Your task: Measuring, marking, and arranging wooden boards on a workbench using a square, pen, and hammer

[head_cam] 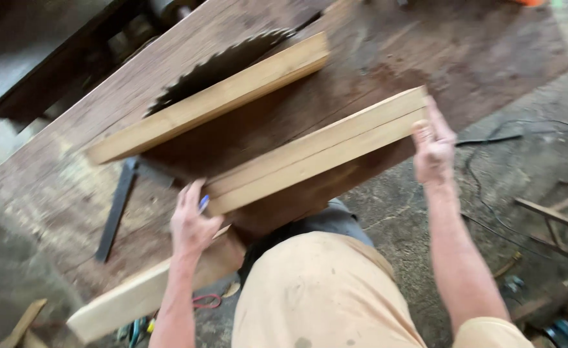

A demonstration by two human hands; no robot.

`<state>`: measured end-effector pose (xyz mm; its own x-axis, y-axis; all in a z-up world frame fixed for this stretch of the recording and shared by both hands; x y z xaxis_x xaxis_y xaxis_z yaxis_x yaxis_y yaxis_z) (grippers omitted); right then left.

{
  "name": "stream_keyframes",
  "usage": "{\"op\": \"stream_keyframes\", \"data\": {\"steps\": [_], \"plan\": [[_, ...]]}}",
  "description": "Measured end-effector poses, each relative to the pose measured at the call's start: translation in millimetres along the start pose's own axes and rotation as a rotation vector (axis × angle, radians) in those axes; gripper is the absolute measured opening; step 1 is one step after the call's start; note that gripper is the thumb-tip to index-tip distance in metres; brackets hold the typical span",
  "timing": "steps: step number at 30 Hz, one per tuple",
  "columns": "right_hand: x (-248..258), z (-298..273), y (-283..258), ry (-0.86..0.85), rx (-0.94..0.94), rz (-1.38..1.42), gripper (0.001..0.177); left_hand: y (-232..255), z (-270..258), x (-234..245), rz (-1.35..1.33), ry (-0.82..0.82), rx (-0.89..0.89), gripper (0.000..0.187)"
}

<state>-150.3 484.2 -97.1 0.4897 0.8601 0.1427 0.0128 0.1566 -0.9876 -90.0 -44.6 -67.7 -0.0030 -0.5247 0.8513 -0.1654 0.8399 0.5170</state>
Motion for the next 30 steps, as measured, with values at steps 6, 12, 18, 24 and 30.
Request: {"op": "stream_keyframes", "data": {"steps": [6,12,18,24,30], "plan": [[1.4,-16.2,15.2,-0.09,-0.045,-0.098,0.051,-14.6,-12.4,-1.3,-0.076,0.019,-0.021,0.094],[3.0,-15.3,22.1,-0.121,-0.095,-0.067,0.055,-13.4,-11.7,-3.5,-0.094,0.025,0.003,0.093],[-1.0,-19.0,26.2,-0.116,-0.09,-0.012,0.05,-4.6,-11.6,-0.2,-0.174,0.014,0.117,0.097],[-4.2,-14.8,-1.8,-0.066,-0.14,0.177,0.044,-23.5,-14.7,10.0,-0.228,-0.029,0.301,0.109],[-51.6,-32.6,-80.0,-0.304,0.415,-0.407,0.072,-48.7,-17.5,21.8,-0.169,-0.125,0.145,0.1]]}}
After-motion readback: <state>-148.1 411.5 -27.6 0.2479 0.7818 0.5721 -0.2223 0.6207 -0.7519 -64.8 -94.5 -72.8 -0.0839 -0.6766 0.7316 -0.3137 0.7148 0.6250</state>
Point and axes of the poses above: each hand's wrist, its own z-axis towards the middle knuckle, its own x-axis out of the back of the hand, y = z × x, the point moved 7 cm from there along z, towards the middle knuckle, and after that the axes turned 7 degrees about y, right-handed, at the moved point
